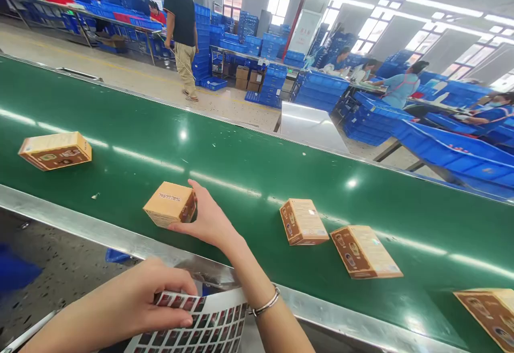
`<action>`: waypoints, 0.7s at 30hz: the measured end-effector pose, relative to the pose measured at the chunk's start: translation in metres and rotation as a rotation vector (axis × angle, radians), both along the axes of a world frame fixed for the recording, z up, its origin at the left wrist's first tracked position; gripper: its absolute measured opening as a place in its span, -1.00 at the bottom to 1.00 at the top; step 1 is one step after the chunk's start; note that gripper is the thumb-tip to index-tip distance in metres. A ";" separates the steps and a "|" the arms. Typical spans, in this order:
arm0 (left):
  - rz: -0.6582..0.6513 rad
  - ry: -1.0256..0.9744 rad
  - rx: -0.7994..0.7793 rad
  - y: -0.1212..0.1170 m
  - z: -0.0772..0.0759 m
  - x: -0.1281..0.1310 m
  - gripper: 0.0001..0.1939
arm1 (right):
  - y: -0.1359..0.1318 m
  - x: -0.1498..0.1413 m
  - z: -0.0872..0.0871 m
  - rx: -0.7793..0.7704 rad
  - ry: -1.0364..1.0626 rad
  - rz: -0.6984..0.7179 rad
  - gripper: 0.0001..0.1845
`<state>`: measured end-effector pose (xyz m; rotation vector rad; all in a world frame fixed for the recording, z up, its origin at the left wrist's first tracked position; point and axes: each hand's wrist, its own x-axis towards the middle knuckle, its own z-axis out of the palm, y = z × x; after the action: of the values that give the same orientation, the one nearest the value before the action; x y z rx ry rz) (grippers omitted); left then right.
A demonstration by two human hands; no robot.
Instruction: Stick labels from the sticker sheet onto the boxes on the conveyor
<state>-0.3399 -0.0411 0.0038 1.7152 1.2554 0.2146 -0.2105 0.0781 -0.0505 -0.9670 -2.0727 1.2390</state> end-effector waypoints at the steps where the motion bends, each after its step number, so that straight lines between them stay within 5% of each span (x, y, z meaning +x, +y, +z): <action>1: 0.020 -0.004 -0.015 0.001 0.000 0.000 -0.88 | 0.003 0.004 0.000 -0.044 0.006 -0.006 0.10; 5: 0.069 -0.096 -0.010 0.004 0.004 0.005 -0.88 | 0.014 0.034 0.000 -0.304 0.021 0.071 -0.08; 7: 0.095 -0.128 -0.015 0.007 0.006 0.010 -0.86 | 0.014 0.052 0.003 -0.285 -0.043 0.006 -0.24; 11: 0.189 -0.116 -0.020 0.012 0.005 0.017 -0.78 | -0.012 0.084 0.021 0.099 -0.184 -0.306 -0.53; 16: 0.261 -0.185 0.017 0.018 -0.003 0.022 -0.78 | -0.070 0.103 0.043 0.479 -0.188 -0.180 -0.83; 21: 0.246 -0.275 -0.021 0.019 -0.009 0.026 -0.78 | -0.100 0.096 0.035 0.859 -0.283 -0.251 -0.85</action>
<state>-0.3143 -0.0223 -0.0052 1.4531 1.2536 0.5616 -0.1149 -0.0214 -0.0153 -0.9499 -2.2624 0.0274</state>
